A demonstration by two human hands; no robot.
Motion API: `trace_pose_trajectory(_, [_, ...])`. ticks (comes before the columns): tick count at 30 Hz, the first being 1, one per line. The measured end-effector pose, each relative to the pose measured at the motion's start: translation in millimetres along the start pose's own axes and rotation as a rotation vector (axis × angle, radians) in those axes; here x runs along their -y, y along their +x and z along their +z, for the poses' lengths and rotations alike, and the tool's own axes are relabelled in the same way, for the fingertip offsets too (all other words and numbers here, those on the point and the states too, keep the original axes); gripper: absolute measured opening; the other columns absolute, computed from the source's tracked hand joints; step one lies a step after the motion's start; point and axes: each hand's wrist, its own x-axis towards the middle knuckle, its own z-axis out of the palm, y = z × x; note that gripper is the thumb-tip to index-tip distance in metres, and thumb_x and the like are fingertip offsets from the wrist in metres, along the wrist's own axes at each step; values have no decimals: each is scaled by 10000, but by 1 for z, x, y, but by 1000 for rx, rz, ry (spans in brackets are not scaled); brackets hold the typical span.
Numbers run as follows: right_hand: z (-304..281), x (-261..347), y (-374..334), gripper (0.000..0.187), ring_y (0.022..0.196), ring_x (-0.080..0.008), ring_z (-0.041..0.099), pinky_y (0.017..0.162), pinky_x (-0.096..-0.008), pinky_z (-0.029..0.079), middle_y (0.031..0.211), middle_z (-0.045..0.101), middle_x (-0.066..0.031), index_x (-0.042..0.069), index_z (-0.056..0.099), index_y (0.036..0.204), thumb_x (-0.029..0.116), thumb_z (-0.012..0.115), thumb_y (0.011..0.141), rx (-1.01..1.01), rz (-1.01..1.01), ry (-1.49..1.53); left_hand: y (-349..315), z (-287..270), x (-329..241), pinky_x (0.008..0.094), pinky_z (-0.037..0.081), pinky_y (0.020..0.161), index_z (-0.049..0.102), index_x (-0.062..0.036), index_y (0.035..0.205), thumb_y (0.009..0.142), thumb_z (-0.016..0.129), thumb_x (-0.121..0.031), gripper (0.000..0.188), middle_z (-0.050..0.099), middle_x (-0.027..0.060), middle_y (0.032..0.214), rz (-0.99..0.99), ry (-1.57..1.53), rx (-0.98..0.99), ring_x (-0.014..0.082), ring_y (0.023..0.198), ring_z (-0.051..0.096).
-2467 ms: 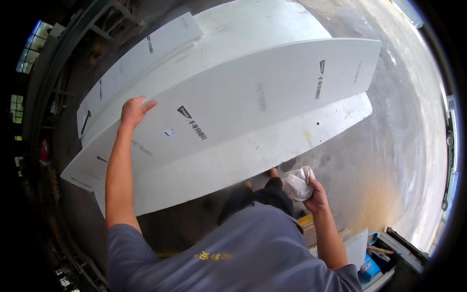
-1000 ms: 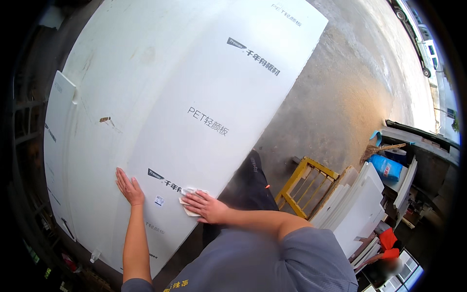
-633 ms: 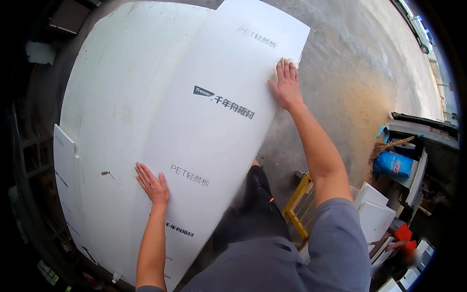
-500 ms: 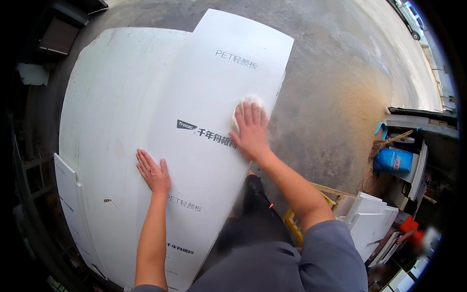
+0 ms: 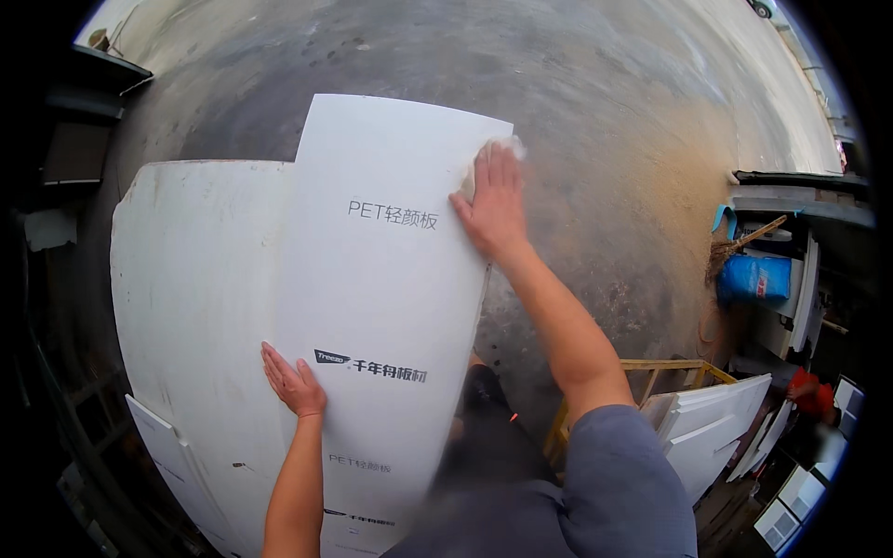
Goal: The person wipes large white panels with a cloth, occasionally using a hammer to tap small spots. They move between panels, flip them over, and continue wiping both sides before stacking them on a cart.
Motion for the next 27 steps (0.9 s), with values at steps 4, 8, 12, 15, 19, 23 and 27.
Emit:
trace_pose_trajectory(4, [-26,65,-165,893,1521,-378,147,1216,-518,122,1618,200,-232,-28,334,1499,583,560,888,545,-359,145,-5,4,6,487,136,1223,169,42,1550,896,495,-223,777,227,197,1618,1,-5,14,358,1494,214])
trace_pose_trajectory(8, [-11,-4,10,859,1517,-371,126,1232,-481,88,1611,193,-246,-68,262,1510,509,526,930,51,-95,-27,-2,-3,2,489,135,1223,160,56,1546,881,497,-223,796,218,201,1619,43,-2,26,372,1494,205])
trace_pose_trajectory(12, [5,-9,90,826,1490,-400,179,1224,-490,142,1590,235,-251,-80,317,1477,494,552,930,-142,29,-39,3,-5,1,496,127,1223,154,68,1542,872,490,-236,809,210,208,1620,35,-11,60,383,1496,193])
trace_pose_trajectory(15, [3,37,40,877,1508,-387,139,1229,-491,112,1614,187,-234,-64,273,1508,515,561,916,112,-157,39,-2,-4,-1,502,119,1223,153,70,1542,865,487,-242,817,208,214,1619,-16,-24,61,384,1497,189])
trace_pose_trajectory(19, [17,40,101,862,1522,-361,98,1235,-483,81,1620,172,-230,-61,271,1513,518,538,932,-22,36,-16,0,-7,-5,507,122,1218,173,69,1537,866,493,-253,811,223,223,1610,-21,-39,61,388,1491,201])
trace_pose_trajectory(23, [49,162,186,873,1527,-332,98,1240,-453,77,1630,156,-215,-60,269,1514,579,463,953,-39,-138,90,7,-9,-4,512,118,1219,170,64,1538,839,528,-241,843,225,232,1606,14,-50,85,391,1492,200])
trace_pose_trajectory(27, [55,153,197,877,1526,-324,113,1242,-437,85,1634,159,-204,-54,265,1518,593,447,955,22,-236,152,1,-2,4,515,139,1207,190,80,1531,887,469,-299,798,248,241,1598,37,-55,63,426,1473,223])
